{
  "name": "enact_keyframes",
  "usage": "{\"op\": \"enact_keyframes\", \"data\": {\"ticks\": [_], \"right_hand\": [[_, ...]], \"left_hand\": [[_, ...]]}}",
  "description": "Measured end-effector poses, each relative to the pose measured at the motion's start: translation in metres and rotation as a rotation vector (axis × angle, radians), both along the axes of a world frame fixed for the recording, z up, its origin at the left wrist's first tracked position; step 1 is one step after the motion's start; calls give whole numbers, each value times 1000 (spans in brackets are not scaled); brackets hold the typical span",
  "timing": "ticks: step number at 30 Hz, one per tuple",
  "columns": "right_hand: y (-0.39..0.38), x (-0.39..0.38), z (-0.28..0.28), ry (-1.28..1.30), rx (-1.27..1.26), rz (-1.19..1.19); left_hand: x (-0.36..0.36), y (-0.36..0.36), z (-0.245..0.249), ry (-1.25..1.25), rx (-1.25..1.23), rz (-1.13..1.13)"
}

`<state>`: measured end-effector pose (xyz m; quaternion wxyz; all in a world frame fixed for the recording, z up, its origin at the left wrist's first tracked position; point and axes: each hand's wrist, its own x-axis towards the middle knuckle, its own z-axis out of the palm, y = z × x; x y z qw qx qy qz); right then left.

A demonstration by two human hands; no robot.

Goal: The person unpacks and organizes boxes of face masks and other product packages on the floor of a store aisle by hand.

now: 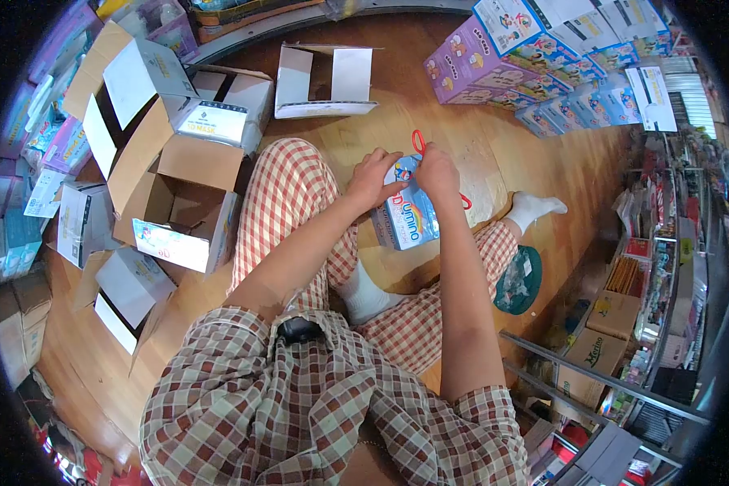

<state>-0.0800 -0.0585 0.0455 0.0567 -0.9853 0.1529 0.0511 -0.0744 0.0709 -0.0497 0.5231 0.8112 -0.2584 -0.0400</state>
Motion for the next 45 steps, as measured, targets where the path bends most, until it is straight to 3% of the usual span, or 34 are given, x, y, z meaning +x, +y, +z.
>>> {"op": "enact_keyframes", "data": {"ticks": [14, 30, 45], "right_hand": [[-3, -1, -12, -2, -85, 92], [-3, -29, -6, 92, -44, 18], [-5, -108, 3, 133, -67, -35]], "left_hand": [[-4, 0, 3, -66, -6, 61], [-9, -1, 13, 32, 31, 42], [-12, -6, 7, 31, 28, 52]]}}
